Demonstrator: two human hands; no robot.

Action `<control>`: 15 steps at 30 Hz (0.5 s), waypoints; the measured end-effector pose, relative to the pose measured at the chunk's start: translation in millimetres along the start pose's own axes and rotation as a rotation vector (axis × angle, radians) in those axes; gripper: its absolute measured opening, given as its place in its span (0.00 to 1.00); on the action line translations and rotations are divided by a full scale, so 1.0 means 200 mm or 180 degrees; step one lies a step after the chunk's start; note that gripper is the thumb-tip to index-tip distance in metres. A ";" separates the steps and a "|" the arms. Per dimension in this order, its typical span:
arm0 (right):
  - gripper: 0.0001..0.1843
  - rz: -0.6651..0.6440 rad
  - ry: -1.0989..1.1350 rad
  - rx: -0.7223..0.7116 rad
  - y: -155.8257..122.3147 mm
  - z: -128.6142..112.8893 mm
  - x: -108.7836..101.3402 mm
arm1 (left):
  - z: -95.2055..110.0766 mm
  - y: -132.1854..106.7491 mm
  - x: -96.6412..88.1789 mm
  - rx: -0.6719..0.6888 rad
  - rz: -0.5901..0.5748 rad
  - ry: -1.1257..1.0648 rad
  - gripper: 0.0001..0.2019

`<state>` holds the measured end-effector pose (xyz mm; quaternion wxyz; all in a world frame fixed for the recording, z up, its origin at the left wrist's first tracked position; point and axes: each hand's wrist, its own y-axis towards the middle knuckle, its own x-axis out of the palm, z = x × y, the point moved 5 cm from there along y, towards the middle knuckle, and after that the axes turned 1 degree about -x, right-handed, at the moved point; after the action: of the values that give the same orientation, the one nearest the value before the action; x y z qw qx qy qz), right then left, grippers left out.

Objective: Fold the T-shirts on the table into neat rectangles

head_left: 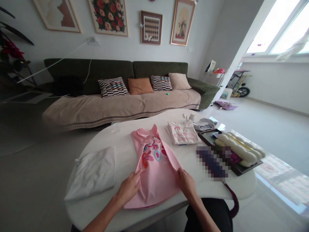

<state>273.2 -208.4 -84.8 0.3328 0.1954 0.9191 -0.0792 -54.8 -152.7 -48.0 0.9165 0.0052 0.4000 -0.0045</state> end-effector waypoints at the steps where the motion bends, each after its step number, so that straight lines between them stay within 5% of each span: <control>1: 0.08 -0.0046 0.0122 0.0061 0.03 0.02 -0.05 | 0.00 -0.03 0.01 -0.0056 -0.0042 -0.0083 0.14; 5: 0.17 -0.0153 0.0718 0.0415 0.05 0.18 -0.23 | -0.12 -0.17 -0.03 -0.0278 -0.0160 -0.0343 0.16; 10: 0.29 -0.1280 0.1391 0.0819 -0.16 0.39 -0.14 | -0.46 -0.43 0.02 -0.0686 -0.0701 -0.1120 0.21; 12: 0.32 -0.1582 0.1371 0.0595 -0.22 0.35 -0.13 | -0.51 -0.49 0.02 -0.0668 -0.0990 -0.1147 0.18; 15: 0.36 -0.1983 0.1176 0.0460 -0.18 0.15 -0.21 | -0.41 -0.44 -0.07 -0.0670 -0.1366 -0.0976 0.14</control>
<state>304.9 -262.4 -80.8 0.1064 -0.0598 0.9712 -0.2048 -125.9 -239.8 -93.3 0.9399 -0.1755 0.2470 -0.1575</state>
